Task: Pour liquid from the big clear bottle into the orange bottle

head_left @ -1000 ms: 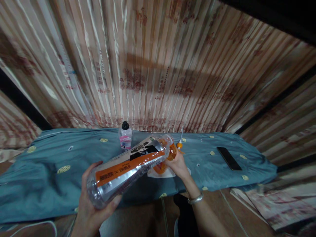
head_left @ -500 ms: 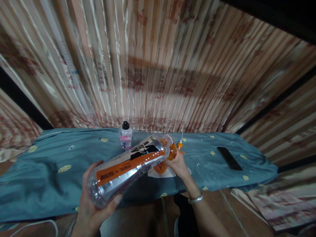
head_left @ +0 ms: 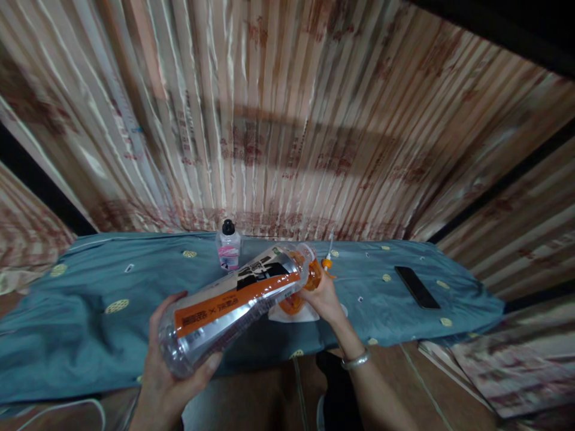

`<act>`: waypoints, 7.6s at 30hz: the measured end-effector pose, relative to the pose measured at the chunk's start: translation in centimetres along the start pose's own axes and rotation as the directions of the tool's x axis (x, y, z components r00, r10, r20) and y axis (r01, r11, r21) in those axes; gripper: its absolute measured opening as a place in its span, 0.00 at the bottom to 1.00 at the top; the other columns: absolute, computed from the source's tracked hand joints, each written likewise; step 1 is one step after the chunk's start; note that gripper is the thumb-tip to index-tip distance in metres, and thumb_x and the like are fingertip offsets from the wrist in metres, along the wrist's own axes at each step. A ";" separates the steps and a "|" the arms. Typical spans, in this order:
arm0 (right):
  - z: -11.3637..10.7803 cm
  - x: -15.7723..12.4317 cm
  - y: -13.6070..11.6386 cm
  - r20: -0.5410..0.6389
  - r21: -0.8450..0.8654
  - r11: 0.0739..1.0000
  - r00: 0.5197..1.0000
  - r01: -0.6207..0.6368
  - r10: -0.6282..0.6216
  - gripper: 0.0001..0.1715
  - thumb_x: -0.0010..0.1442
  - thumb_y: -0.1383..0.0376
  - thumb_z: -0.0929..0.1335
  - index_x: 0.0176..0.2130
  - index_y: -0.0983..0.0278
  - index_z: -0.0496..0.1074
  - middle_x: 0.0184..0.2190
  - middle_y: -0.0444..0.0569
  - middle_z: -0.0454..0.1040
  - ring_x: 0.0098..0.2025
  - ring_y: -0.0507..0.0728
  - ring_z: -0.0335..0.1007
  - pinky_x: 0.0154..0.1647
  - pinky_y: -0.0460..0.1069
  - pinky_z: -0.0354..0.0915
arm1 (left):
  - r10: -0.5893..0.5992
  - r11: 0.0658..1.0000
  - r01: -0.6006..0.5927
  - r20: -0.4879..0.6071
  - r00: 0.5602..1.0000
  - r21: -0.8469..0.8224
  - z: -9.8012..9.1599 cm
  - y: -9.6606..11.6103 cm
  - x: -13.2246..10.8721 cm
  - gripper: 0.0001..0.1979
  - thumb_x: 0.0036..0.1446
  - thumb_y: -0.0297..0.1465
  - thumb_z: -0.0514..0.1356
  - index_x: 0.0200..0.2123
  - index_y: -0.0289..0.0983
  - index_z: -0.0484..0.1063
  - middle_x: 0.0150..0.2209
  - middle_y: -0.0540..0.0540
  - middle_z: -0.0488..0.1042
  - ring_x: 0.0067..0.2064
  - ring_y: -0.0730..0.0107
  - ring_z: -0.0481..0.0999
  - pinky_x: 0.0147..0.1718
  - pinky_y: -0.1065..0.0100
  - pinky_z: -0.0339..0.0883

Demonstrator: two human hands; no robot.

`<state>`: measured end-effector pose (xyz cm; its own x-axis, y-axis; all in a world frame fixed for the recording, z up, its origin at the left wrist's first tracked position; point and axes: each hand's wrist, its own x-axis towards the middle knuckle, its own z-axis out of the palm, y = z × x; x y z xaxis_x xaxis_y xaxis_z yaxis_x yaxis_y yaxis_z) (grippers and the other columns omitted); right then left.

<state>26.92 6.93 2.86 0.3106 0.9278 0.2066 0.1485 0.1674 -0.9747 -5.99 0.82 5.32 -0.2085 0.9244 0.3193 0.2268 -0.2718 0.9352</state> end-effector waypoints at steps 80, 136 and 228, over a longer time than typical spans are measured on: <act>0.0 0.0 0.0 0.005 0.044 0.999 1.000 -0.004 0.004 0.37 0.43 0.53 0.91 0.48 0.55 0.81 0.46 0.49 0.94 0.51 0.69 0.93 0.59 0.62 0.87 | -0.049 0.999 0.049 0.019 0.999 -0.013 -0.2 0.4 0.0 0.50 0.55 0.59 0.81 0.74 0.46 0.71 0.69 0.36 0.83 0.62 0.34 0.91 0.69 0.37 0.85; 0.1 0.2 0.2 0.003 0.051 0.999 1.000 -0.020 0.020 0.38 0.42 0.54 0.91 0.48 0.54 0.81 0.46 0.49 0.94 0.51 0.70 0.93 0.58 0.62 0.87 | -0.035 0.999 0.035 0.020 0.999 -0.018 0.1 0.5 0.0 0.49 0.56 0.59 0.80 0.73 0.46 0.72 0.60 0.39 0.87 0.59 0.36 0.92 0.66 0.39 0.87; 0.3 0.3 0.6 -0.014 0.052 0.998 1.000 -0.021 0.021 0.40 0.41 0.51 0.91 0.50 0.54 0.82 0.50 0.50 0.95 0.53 0.70 0.94 0.59 0.62 0.88 | -0.131 0.981 0.134 0.031 0.991 -0.143 0.7 0.3 1.1 0.55 0.48 0.61 0.84 0.72 0.46 0.72 0.58 0.40 0.88 0.60 0.33 0.91 0.66 0.35 0.86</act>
<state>26.80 7.42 2.26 0.3269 0.9264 0.1869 0.0925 0.1655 -0.9819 -5.49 1.94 5.87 -0.2068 0.9599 0.1893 0.0584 -0.1810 0.9817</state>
